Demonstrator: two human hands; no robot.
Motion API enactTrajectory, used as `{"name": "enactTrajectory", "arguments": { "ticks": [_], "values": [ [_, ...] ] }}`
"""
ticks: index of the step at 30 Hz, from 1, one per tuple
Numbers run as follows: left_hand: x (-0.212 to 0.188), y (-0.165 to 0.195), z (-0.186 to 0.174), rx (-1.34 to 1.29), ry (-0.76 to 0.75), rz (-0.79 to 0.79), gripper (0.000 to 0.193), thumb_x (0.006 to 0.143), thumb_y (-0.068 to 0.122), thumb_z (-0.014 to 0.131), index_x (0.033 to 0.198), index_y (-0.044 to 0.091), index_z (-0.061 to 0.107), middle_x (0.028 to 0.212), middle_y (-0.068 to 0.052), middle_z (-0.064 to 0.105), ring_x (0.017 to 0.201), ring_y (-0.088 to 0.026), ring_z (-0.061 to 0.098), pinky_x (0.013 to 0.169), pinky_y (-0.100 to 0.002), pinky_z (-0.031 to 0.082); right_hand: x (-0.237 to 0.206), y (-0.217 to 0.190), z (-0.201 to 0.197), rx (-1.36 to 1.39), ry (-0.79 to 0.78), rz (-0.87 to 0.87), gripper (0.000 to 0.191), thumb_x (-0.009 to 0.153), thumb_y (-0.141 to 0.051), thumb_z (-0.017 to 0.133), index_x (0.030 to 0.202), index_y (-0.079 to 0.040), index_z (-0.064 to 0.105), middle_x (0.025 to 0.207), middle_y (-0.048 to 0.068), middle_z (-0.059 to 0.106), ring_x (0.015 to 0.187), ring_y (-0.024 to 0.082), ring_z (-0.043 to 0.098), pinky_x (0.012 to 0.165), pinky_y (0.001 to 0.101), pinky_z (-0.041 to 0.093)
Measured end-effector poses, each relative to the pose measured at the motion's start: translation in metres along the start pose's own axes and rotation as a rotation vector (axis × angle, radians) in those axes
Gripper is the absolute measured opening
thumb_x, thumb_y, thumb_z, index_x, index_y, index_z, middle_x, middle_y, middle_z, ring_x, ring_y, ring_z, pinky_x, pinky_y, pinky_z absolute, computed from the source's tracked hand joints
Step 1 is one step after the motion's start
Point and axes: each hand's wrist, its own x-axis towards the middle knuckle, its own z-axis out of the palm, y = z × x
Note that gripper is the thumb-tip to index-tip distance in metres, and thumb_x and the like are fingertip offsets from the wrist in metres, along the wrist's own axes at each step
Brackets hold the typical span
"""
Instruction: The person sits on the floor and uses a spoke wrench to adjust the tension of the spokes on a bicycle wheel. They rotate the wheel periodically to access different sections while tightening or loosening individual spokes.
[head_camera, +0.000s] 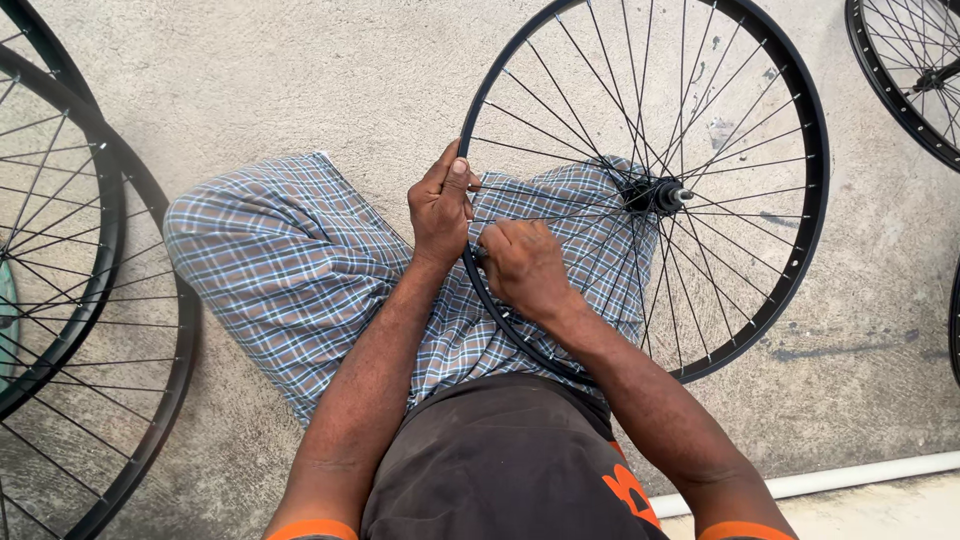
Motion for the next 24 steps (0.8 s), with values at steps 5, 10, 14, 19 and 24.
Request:
{"name": "enactTrajectory", "arguments": {
  "ticks": [5, 10, 14, 19, 24],
  "values": [
    [0.004, 0.001, -0.003, 0.031, -0.009, -0.018, 0.048, 0.111, 0.034, 0.052, 0.145, 0.001, 0.058, 0.08, -0.004, 0.068, 0.054, -0.001, 0.052, 0.043, -0.018, 0.043, 0.009, 0.006, -0.001, 0.059, -0.041, -0.028, 0.012, 0.089, -0.006, 0.072, 0.086, -0.007, 0.061, 0.077, 0.008, 0.06, 0.069, 0.022, 0.061, 0.063, 0.0381, 0.048],
    [0.005, -0.001, -0.003, 0.034, -0.026, -0.006, 0.048, 0.111, 0.036, 0.051, 0.145, 0.002, 0.059, 0.079, -0.003, 0.067, 0.054, -0.001, 0.054, 0.043, -0.018, 0.045, 0.005, 0.025, -0.03, 0.294, -0.064, -0.064, 0.01, 0.096, -0.003, 0.069, 0.106, -0.002, 0.068, 0.094, 0.01, 0.072, 0.086, 0.024, 0.073, 0.075, 0.0363, 0.061],
    [0.007, -0.002, -0.003, 0.035, -0.03, 0.013, 0.048, 0.111, 0.036, 0.051, 0.145, 0.002, 0.059, 0.079, -0.003, 0.068, 0.054, -0.001, 0.055, 0.043, -0.018, 0.046, -0.002, 0.019, -0.035, 0.314, 0.148, -0.125, 0.018, 0.09, -0.002, 0.073, 0.107, -0.002, 0.068, 0.108, 0.014, 0.074, 0.101, 0.028, 0.075, 0.087, 0.0365, 0.062],
    [0.007, -0.004, -0.005, 0.033, -0.027, 0.001, 0.047, 0.111, 0.036, 0.052, 0.144, 0.002, 0.061, 0.08, -0.004, 0.068, 0.055, -0.002, 0.056, 0.043, -0.018, 0.047, -0.014, 0.023, -0.043, 0.317, 0.124, -0.127, 0.016, 0.092, -0.002, 0.073, 0.108, -0.001, 0.067, 0.112, 0.014, 0.073, 0.105, 0.029, 0.073, 0.09, 0.0373, 0.062],
    [0.006, -0.005, -0.005, 0.053, -0.023, 0.002, 0.048, 0.111, 0.036, 0.052, 0.144, 0.002, 0.061, 0.078, -0.004, 0.068, 0.053, -0.002, 0.054, 0.042, -0.018, 0.045, -0.022, 0.029, -0.061, -0.035, -0.11, -0.155, 0.017, 0.092, -0.006, 0.063, 0.108, -0.006, 0.069, 0.11, 0.011, 0.073, 0.103, 0.026, 0.068, 0.099, 0.0472, 0.05]
  ]
}}
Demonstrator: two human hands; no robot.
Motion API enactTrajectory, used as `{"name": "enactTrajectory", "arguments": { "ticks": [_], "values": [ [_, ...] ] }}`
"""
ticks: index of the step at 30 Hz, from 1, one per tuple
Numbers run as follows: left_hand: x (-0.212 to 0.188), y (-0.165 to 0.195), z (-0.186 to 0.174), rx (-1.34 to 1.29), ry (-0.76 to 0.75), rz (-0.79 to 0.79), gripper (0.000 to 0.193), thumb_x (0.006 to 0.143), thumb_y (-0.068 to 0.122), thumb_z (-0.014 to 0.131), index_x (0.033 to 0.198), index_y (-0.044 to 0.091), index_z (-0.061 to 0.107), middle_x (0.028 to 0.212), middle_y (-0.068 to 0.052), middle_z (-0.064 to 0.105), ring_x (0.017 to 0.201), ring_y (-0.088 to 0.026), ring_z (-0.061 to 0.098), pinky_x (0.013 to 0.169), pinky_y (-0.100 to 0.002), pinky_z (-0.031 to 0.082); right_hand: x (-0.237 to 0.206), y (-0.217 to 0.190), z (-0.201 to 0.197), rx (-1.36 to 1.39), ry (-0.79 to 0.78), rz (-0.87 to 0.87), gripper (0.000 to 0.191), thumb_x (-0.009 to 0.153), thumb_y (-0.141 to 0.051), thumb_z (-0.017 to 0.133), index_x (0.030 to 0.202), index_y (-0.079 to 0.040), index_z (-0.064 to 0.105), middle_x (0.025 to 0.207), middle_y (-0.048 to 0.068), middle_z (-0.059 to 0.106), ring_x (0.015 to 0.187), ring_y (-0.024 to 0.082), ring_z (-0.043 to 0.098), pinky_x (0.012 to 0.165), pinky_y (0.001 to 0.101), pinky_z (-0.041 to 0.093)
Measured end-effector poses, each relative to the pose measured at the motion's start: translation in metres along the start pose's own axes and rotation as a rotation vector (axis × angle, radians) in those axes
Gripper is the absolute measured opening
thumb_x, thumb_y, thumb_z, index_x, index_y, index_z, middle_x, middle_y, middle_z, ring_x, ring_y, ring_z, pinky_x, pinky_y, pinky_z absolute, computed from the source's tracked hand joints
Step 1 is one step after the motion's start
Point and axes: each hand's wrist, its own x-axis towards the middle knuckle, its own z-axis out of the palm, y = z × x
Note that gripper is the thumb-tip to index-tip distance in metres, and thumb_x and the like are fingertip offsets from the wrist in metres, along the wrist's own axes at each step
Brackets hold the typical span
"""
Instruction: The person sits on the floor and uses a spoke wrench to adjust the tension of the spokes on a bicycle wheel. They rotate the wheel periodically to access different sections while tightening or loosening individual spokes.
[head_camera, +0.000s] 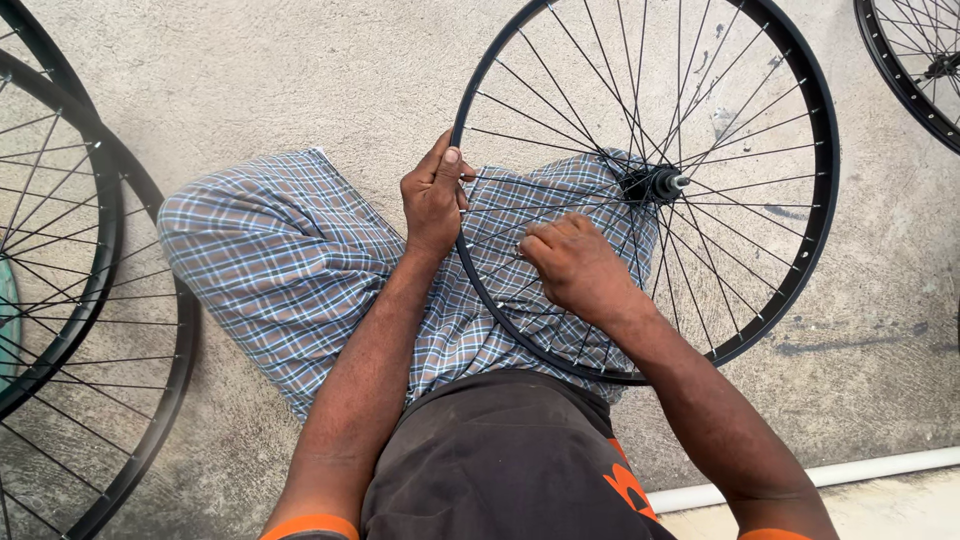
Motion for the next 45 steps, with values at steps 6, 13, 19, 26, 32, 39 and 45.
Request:
{"name": "enactTrajectory", "arguments": {
  "ticks": [6, 13, 19, 26, 32, 39, 45],
  "values": [
    [0.004, 0.002, -0.001, -0.033, -0.01, -0.005, 0.048, 0.111, 0.035, 0.052, 0.144, 0.002, 0.06, 0.078, -0.004, 0.068, 0.052, -0.001, 0.053, 0.041, -0.018, 0.044, 0.023, -0.022, 0.007, 0.147, -0.466, 0.214, 0.025, 0.104, -0.018, 0.056, 0.127, -0.015, 0.067, 0.091, 0.008, 0.071, 0.089, 0.023, 0.066, 0.096, 0.0467, 0.046],
    [0.006, 0.004, -0.001, -0.009, -0.014, 0.016, 0.047, 0.111, 0.035, 0.054, 0.143, 0.002, 0.061, 0.079, -0.005, 0.069, 0.053, -0.002, 0.054, 0.043, -0.019, 0.045, 0.02, -0.018, 0.022, 0.252, -0.199, 0.044, 0.037, 0.085, -0.026, 0.076, 0.117, -0.007, 0.069, 0.088, 0.006, 0.07, 0.084, 0.021, 0.064, 0.078, 0.0473, 0.045],
    [0.025, 0.015, 0.002, -0.024, -0.069, -0.048, 0.048, 0.11, 0.036, 0.055, 0.145, 0.004, 0.06, 0.082, -0.003, 0.068, 0.055, -0.001, 0.054, 0.043, -0.019, 0.045, 0.024, -0.013, 0.04, 0.16, 0.03, -0.037, 0.024, 0.09, -0.016, 0.074, 0.108, -0.002, 0.066, 0.091, 0.009, 0.063, 0.08, 0.021, 0.057, 0.072, 0.0418, 0.043],
    [0.01, 0.013, -0.001, -0.038, -0.023, -0.053, 0.047, 0.109, 0.034, 0.058, 0.145, 0.004, 0.061, 0.083, -0.003, 0.069, 0.056, -0.001, 0.052, 0.045, -0.019, 0.045, 0.052, -0.024, 0.047, -0.021, 0.085, -0.169, 0.012, 0.089, -0.011, 0.066, 0.079, -0.008, 0.058, 0.089, 0.008, 0.055, 0.086, 0.024, 0.053, 0.081, 0.0422, 0.045],
    [0.006, 0.011, 0.001, -0.068, 0.006, -0.053, 0.045, 0.107, 0.031, 0.06, 0.144, 0.004, 0.061, 0.082, -0.003, 0.07, 0.054, -0.001, 0.051, 0.045, -0.02, 0.043, 0.056, -0.021, 0.002, 0.249, -0.358, 0.119, 0.018, 0.085, -0.023, 0.073, 0.092, -0.007, 0.071, 0.104, 0.014, 0.068, 0.099, 0.028, 0.065, 0.083, 0.0487, 0.048],
    [0.001, 0.012, 0.0, -0.106, 0.031, -0.036, 0.045, 0.109, 0.031, 0.061, 0.145, 0.004, 0.063, 0.083, -0.002, 0.066, 0.058, -0.001, 0.051, 0.048, -0.02, 0.043, 0.055, -0.021, 0.019, 0.12, -0.253, 0.138, 0.014, 0.091, -0.011, 0.07, 0.101, -0.002, 0.065, 0.085, 0.014, 0.068, 0.072, 0.029, 0.068, 0.066, 0.0447, 0.055],
    [0.001, 0.01, 0.006, -0.131, -0.007, -0.044, 0.048, 0.107, 0.031, 0.061, 0.145, 0.002, 0.06, 0.083, -0.002, 0.066, 0.058, -0.001, 0.05, 0.046, -0.019, 0.044, 0.052, -0.012, 0.035, -0.049, -0.466, 0.169, 0.01, 0.095, -0.013, 0.061, 0.103, -0.007, 0.066, 0.085, 0.01, 0.071, 0.073, 0.026, 0.069, 0.065, 0.0433, 0.056]
  ]
}}
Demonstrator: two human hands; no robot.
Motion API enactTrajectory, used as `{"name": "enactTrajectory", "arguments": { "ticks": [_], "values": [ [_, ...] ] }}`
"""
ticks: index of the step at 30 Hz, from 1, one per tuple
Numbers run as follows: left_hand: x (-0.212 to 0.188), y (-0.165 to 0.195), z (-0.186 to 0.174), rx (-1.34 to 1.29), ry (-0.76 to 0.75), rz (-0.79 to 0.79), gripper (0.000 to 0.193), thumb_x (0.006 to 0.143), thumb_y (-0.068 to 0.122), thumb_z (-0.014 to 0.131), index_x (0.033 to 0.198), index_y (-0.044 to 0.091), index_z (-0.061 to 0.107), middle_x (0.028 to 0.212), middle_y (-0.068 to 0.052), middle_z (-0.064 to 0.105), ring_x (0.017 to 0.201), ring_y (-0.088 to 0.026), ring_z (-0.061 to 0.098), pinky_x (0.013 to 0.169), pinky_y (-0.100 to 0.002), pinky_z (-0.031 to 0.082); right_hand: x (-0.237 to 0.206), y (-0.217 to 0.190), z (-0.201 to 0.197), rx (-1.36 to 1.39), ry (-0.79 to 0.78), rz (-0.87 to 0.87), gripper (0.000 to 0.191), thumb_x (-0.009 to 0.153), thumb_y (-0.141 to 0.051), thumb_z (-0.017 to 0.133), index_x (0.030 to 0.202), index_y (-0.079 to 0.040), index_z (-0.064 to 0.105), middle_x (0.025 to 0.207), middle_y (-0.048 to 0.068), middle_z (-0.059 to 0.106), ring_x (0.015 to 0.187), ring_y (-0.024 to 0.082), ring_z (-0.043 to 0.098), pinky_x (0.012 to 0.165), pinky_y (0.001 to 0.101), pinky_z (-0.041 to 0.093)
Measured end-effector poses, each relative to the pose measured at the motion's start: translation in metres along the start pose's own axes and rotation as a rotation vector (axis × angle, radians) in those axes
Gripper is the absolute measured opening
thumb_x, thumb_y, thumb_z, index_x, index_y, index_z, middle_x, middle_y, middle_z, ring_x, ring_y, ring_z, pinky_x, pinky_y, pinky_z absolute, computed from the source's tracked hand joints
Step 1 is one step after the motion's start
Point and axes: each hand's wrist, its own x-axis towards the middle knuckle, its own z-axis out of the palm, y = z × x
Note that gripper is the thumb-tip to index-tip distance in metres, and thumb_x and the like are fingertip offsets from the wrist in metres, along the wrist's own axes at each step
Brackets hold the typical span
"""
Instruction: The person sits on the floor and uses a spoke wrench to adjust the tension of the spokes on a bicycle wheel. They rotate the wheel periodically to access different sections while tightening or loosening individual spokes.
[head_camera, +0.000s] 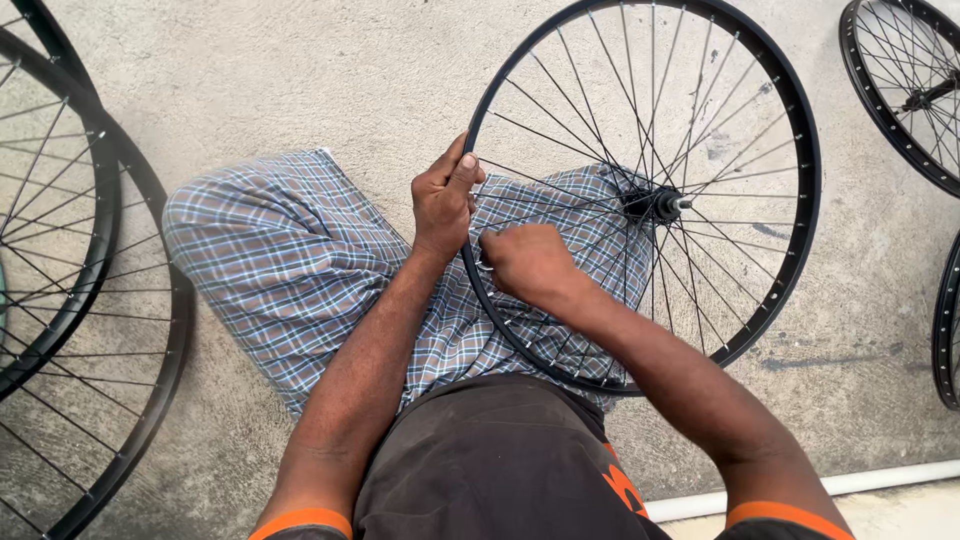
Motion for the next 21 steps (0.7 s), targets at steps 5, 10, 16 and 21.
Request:
{"name": "enactTrajectory", "arguments": {
  "ticks": [5, 10, 16, 21],
  "values": [
    [-0.002, 0.0, -0.001, 0.067, 0.014, 0.007, 0.05, 0.107, 0.034, 0.059, 0.144, 0.002, 0.06, 0.082, -0.002, 0.067, 0.059, -0.001, 0.056, 0.044, -0.019, 0.048, 0.011, 0.028, -0.026, 0.335, -0.347, -0.122, 0.046, 0.088, -0.037, 0.073, 0.12, -0.006, 0.061, 0.09, 0.013, 0.071, 0.082, 0.031, 0.07, 0.073, 0.0494, 0.055],
    [-0.002, -0.001, -0.001, 0.049, 0.006, 0.033, 0.05, 0.108, 0.035, 0.06, 0.145, 0.001, 0.06, 0.083, -0.003, 0.066, 0.059, -0.001, 0.053, 0.045, -0.018, 0.045, -0.005, 0.008, -0.01, 0.259, -0.11, 0.072, 0.031, 0.082, -0.023, 0.072, 0.107, -0.007, 0.062, 0.086, 0.01, 0.065, 0.082, 0.028, 0.066, 0.075, 0.045, 0.052],
    [-0.002, -0.002, -0.001, 0.066, 0.012, 0.054, 0.049, 0.108, 0.034, 0.059, 0.145, 0.002, 0.059, 0.083, -0.003, 0.068, 0.059, -0.001, 0.055, 0.046, -0.019, 0.048, -0.008, 0.003, 0.006, -0.121, 0.361, -0.309, 0.023, 0.084, -0.005, 0.072, 0.075, -0.013, 0.052, 0.075, 0.004, 0.055, 0.076, 0.021, 0.059, 0.071, 0.0404, 0.048],
    [-0.001, -0.005, -0.004, 0.095, 0.013, 0.033, 0.048, 0.108, 0.033, 0.059, 0.145, 0.002, 0.06, 0.082, -0.003, 0.067, 0.058, -0.001, 0.054, 0.045, -0.018, 0.046, -0.029, 0.033, -0.015, 0.197, 0.251, -0.178, 0.018, 0.086, -0.019, 0.074, 0.091, -0.006, 0.064, 0.082, 0.007, 0.061, 0.076, 0.023, 0.062, 0.071, 0.0412, 0.048]
  ]
}}
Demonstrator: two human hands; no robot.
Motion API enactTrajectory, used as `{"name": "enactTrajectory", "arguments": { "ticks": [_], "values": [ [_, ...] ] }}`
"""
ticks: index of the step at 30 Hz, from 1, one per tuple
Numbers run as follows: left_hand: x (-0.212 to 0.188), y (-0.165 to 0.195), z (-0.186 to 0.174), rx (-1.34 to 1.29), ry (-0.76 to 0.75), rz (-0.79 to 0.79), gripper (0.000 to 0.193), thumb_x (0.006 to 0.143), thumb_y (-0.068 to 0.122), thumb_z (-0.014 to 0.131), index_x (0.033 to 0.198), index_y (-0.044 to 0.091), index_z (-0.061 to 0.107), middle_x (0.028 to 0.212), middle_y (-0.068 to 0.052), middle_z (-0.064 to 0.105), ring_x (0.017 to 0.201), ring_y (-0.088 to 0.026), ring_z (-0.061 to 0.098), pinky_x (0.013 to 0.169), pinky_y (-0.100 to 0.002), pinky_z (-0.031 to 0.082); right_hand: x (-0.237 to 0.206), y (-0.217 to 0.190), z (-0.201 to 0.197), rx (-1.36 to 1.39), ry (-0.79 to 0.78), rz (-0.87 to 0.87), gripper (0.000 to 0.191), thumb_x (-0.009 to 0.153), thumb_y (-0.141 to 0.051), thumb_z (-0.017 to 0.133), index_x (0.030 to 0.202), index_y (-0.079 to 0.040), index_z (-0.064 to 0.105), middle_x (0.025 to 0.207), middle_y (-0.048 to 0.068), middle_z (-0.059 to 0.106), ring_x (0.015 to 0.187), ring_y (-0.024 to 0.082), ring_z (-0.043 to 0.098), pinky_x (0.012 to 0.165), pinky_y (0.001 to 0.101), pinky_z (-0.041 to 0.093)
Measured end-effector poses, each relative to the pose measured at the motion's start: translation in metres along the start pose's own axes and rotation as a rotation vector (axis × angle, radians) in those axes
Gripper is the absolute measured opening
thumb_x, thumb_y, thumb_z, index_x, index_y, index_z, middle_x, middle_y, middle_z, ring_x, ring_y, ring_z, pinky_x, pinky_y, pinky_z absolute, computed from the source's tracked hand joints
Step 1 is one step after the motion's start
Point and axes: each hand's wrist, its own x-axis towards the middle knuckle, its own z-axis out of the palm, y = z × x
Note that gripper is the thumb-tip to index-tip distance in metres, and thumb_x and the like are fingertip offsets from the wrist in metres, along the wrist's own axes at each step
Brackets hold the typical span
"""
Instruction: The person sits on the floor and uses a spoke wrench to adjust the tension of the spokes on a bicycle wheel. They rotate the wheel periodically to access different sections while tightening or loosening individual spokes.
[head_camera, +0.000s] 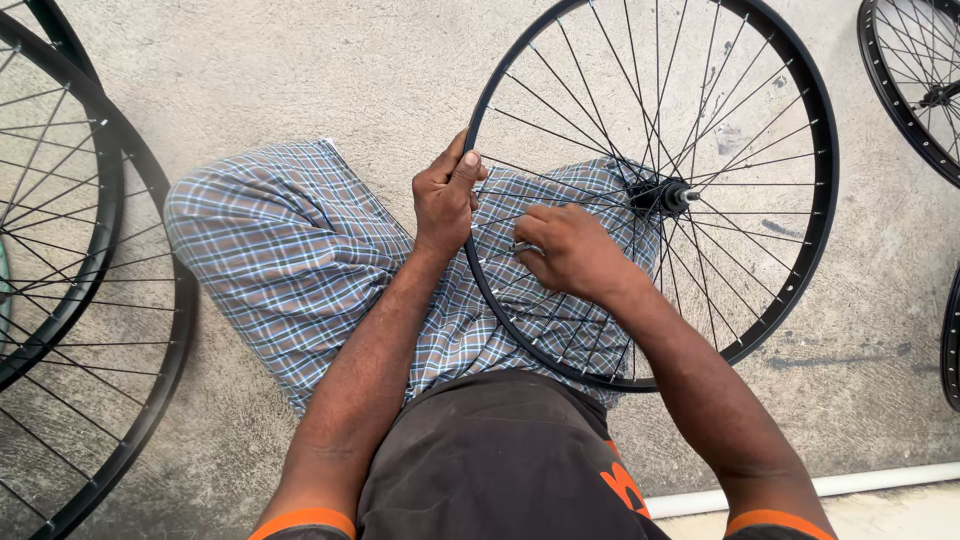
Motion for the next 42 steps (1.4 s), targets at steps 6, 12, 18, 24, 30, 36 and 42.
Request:
{"name": "enactTrajectory", "arguments": {
  "ticks": [6, 12, 18, 24, 30, 36, 42],
  "values": [
    [-0.001, 0.001, 0.001, -0.02, -0.013, 0.012, 0.045, 0.111, 0.031, 0.059, 0.147, 0.004, 0.06, 0.085, -0.003, 0.068, 0.063, 0.0, 0.057, 0.048, -0.018, 0.048, 0.002, -0.02, 0.0, 0.164, -0.051, 0.163, 0.019, 0.102, -0.027, 0.062, 0.112, -0.014, 0.07, 0.091, 0.002, 0.072, 0.078, 0.017, 0.068, 0.081, 0.0398, 0.055],
    [-0.002, 0.003, -0.003, -0.035, 0.007, -0.04, 0.045, 0.108, 0.029, 0.06, 0.144, 0.003, 0.06, 0.081, -0.003, 0.068, 0.055, 0.0, 0.053, 0.042, -0.018, 0.045, 0.017, -0.033, 0.022, 0.035, -0.09, 0.142, 0.033, 0.095, -0.03, 0.061, 0.115, -0.005, 0.069, 0.091, 0.01, 0.071, 0.085, 0.022, 0.066, 0.085, 0.0492, 0.048],
    [-0.003, 0.002, 0.0, 0.0, -0.004, 0.011, 0.045, 0.108, 0.031, 0.06, 0.144, 0.003, 0.061, 0.081, -0.003, 0.067, 0.056, 0.0, 0.052, 0.043, -0.018, 0.044, 0.01, -0.024, 0.034, -0.365, 0.071, -0.227, 0.008, 0.095, -0.014, 0.064, 0.09, -0.008, 0.065, 0.082, 0.006, 0.057, 0.085, 0.022, 0.054, 0.089, 0.0418, 0.042],
    [-0.001, 0.004, -0.002, -0.036, 0.019, -0.02, 0.047, 0.108, 0.032, 0.059, 0.145, 0.002, 0.06, 0.082, -0.003, 0.067, 0.055, 0.0, 0.051, 0.042, -0.019, 0.044, 0.019, -0.036, 0.03, -0.286, 0.163, -0.187, 0.006, 0.086, -0.014, 0.069, 0.081, -0.012, 0.065, 0.09, 0.005, 0.061, 0.089, 0.021, 0.057, 0.089, 0.0416, 0.043],
    [-0.003, 0.002, 0.001, -0.019, -0.002, -0.003, 0.048, 0.111, 0.035, 0.054, 0.146, 0.003, 0.06, 0.083, -0.002, 0.067, 0.057, 0.0, 0.053, 0.046, -0.018, 0.047, 0.018, -0.021, -0.01, 0.284, -0.331, 0.318, 0.039, 0.089, -0.035, 0.071, 0.122, -0.014, 0.067, 0.115, 0.008, 0.075, 0.103, 0.023, 0.073, 0.093, 0.0416, 0.059],
    [-0.002, 0.006, -0.003, 0.031, 0.001, 0.002, 0.049, 0.111, 0.036, 0.051, 0.146, 0.004, 0.058, 0.082, -0.001, 0.066, 0.058, 0.0, 0.054, 0.046, -0.018, 0.048, 0.053, -0.012, -0.009, 0.203, -0.58, 0.242, 0.052, 0.088, -0.035, 0.078, 0.13, -0.009, 0.061, 0.106, 0.011, 0.072, 0.094, 0.025, 0.071, 0.084, 0.0446, 0.056],
    [-0.003, 0.003, -0.001, 0.035, 0.013, 0.046, 0.045, 0.111, 0.033, 0.053, 0.145, 0.003, 0.06, 0.083, -0.002, 0.068, 0.056, 0.0, 0.053, 0.044, -0.019, 0.046, 0.016, -0.029, 0.025, -0.105, -0.091, 0.061, 0.005, 0.097, -0.01, 0.061, 0.095, -0.005, 0.06, 0.081, 0.009, 0.066, 0.067, 0.024, 0.069, 0.058, 0.0417, 0.056]
  ]
}}
